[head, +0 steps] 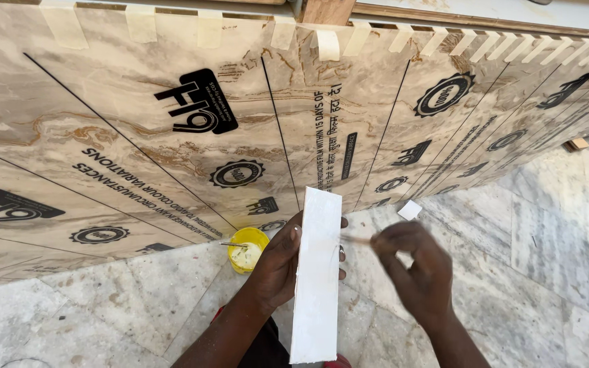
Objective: The person applies white adhesive to a rectangular wooden strip using a small brush. They then press the glued strip into a vertical slot on a wooden cabinet frame to secure it in place.
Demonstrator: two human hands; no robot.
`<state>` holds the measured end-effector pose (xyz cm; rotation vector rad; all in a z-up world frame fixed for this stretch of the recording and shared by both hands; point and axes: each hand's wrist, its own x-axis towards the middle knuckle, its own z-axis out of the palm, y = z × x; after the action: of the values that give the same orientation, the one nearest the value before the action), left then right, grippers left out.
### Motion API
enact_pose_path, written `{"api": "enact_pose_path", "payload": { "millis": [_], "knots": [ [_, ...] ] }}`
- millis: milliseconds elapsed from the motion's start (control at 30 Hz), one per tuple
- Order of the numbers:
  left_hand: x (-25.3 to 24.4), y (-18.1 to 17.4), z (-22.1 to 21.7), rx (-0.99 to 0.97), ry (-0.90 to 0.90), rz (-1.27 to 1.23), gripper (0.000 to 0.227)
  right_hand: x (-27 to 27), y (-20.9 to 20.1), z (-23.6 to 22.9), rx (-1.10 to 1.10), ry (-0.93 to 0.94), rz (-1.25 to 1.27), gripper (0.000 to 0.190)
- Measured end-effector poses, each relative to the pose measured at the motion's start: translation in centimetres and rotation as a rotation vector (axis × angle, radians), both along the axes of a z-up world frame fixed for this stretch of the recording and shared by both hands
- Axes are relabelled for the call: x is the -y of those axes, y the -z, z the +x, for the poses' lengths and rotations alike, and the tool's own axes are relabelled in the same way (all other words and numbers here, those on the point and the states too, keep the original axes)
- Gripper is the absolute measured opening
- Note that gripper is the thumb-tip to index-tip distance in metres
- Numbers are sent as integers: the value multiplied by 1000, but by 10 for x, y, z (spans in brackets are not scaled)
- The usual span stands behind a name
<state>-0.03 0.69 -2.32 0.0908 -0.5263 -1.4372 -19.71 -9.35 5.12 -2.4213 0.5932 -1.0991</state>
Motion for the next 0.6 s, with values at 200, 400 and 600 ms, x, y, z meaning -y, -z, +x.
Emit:
{"api": "enact_pose_path", "payload": {
  "millis": [200, 400, 600],
  "knots": [
    [-6, 1, -4, 23, 67, 31, 77, 7, -5, 12, 45, 70, -63, 20],
    [-14, -6, -3, 55, 111, 121, 79, 13, -14, 16, -2, 38, -493, 27],
    [-22, -22, -2, 138, 129, 115, 84, 22, -19, 12, -77, -35, -702, 27]
  ]
}}
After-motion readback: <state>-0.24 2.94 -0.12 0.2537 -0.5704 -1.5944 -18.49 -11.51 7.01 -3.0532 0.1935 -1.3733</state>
